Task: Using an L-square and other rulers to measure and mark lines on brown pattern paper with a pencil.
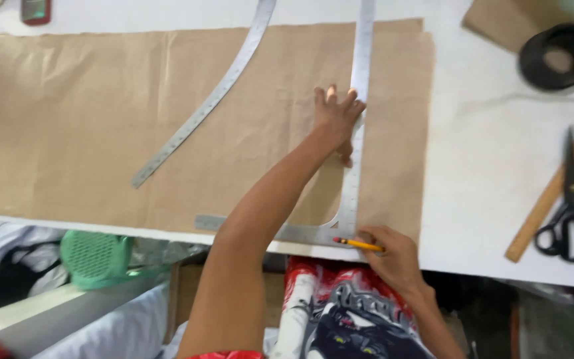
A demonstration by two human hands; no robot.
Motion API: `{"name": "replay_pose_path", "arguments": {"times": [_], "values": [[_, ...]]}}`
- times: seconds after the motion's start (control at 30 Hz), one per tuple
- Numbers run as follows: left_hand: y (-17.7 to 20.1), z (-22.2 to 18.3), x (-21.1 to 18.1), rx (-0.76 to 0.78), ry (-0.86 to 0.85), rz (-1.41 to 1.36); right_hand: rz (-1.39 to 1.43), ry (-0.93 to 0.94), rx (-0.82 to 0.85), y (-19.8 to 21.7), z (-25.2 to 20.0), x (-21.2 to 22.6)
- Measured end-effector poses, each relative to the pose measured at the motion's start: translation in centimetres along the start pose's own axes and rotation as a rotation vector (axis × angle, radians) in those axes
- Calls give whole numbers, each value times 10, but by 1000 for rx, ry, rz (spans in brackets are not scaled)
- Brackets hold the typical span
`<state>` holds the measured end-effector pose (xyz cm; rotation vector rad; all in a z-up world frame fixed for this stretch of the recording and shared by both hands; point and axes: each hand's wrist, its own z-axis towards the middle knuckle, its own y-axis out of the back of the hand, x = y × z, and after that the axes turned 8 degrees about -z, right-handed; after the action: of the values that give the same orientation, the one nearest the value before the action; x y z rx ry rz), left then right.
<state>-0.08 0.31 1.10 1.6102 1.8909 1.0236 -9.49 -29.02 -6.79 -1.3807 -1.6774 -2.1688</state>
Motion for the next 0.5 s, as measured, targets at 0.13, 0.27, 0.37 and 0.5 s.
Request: {"name": "replay_pose_path", "arguments": {"times": [0.13, 0.27, 0.37, 0.5], "values": [[-8, 8, -6, -12, 11, -15, -36, -30, 27, 9, 4, 4], [-4, 3, -3, -25, -5, -34, -50, -11, 58, 8, 6, -6], [-2, 2, -3, 10, -9, -38, -92, -26, 97, 10, 8, -8], [-5, 5, -5, 20, -6, -35, -125, -31, 95, 11, 10, -6]]}}
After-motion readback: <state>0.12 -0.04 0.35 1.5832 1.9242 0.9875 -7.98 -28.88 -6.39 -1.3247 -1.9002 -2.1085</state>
